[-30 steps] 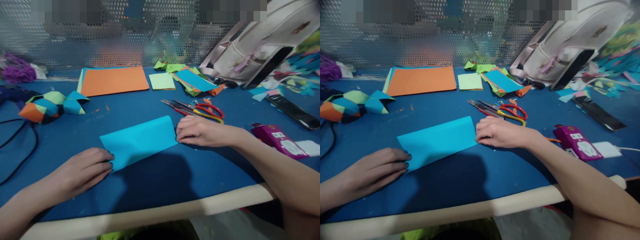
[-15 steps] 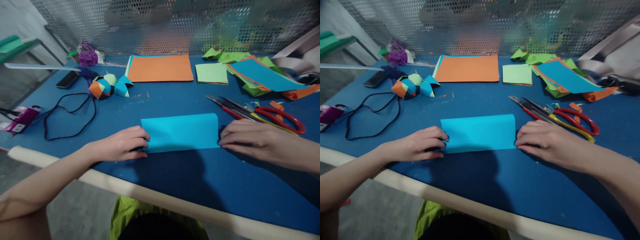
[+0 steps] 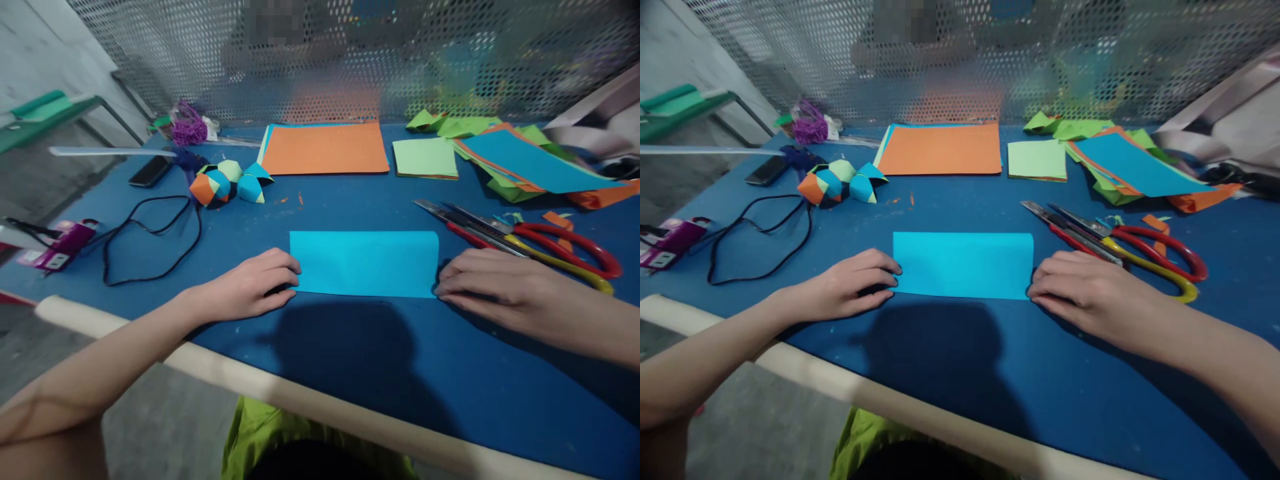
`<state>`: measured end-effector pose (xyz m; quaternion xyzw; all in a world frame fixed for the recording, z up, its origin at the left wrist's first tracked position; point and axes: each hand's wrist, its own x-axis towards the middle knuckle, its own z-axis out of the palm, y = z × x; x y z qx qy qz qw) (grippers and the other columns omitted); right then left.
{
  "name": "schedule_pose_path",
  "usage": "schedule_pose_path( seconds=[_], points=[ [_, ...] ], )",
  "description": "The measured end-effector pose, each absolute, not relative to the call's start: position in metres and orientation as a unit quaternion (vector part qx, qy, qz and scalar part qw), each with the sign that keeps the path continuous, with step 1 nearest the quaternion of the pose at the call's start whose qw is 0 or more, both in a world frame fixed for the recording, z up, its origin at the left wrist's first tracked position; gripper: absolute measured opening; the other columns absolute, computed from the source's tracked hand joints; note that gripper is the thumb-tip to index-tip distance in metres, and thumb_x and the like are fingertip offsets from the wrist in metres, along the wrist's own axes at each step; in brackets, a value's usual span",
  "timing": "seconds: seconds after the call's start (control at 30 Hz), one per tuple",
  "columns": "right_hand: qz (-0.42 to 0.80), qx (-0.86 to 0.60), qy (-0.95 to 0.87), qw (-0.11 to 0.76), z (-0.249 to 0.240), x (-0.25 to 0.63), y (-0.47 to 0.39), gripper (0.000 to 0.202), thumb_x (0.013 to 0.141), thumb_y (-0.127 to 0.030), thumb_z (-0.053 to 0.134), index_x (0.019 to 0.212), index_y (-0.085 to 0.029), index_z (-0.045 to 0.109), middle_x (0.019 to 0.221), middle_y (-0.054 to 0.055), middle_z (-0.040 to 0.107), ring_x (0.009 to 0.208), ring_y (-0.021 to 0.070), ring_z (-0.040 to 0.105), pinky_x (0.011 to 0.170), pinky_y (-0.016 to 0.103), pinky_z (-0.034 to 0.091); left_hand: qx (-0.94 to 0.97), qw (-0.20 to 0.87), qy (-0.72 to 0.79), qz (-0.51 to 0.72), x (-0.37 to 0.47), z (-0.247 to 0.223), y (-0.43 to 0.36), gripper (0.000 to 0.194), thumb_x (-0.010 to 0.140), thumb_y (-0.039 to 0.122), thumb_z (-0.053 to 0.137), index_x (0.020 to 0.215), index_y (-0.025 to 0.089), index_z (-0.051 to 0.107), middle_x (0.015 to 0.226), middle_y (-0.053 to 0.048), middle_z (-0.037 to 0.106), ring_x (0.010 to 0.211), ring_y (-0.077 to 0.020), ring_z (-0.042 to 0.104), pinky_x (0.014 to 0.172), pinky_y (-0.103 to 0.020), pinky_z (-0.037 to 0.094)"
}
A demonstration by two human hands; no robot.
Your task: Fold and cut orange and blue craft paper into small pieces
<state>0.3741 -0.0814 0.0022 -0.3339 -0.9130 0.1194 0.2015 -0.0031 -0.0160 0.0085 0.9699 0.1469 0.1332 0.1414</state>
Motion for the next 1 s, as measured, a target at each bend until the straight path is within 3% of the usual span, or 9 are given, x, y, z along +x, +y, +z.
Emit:
schedule_pose_path(
  seconds=[0.4, 0.63, 1.0],
  points=[
    [0.146, -0.357, -0.908, 0.161, 0.0033, 0.3785, -0.0821, 0.027, 0.101, -0.027, 0.046, 0.088, -0.017, 0.068, 0.084, 0.008, 0.065, 0.08, 0.0188, 0.058, 0.07, 0.034, 0.045, 0.973, 0.115, 0.148, 0.132, -0.0049, 0.0082, -0.0154, 0.011, 0.098, 0.015, 0.051, 0.101, 0.014, 0.061, 0.106, -0.012, 0.063, 0.1, -0.0194, 0.06, 0.087, -0.034, 0.052],
    [0.147, -0.375, -0.904, 0.142, 0.009, 0.3775, -0.0833, 0.029, 0.101, -0.022, 0.045, 0.087, -0.017, 0.07, 0.083, 0.008, 0.066, 0.083, 0.019, 0.056, 0.074, 0.033, 0.043, 0.975, 0.107, 0.138, 0.134, -0.0051, 0.0061, -0.0113, 0.013, 0.097, 0.012, 0.05, 0.104, 0.016, 0.06, 0.108, -0.01, 0.062, 0.102, -0.0191, 0.061, 0.085, -0.032, 0.053],
    [0.125, -0.372, -0.912, 0.12, 0.0104, 0.38, -0.0823, 0.032, 0.101, -0.024, 0.044, 0.089, -0.016, 0.073, 0.083, 0.009, 0.065, 0.081, 0.019, 0.054, 0.072, 0.033, 0.042, 0.973, 0.109, 0.149, 0.14, -0.0074, 0.0016, -0.0103, 0.015, 0.096, 0.013, 0.051, 0.106, 0.018, 0.062, 0.111, -0.009, 0.063, 0.105, -0.0195, 0.061, 0.087, -0.031, 0.054]
  ],
)
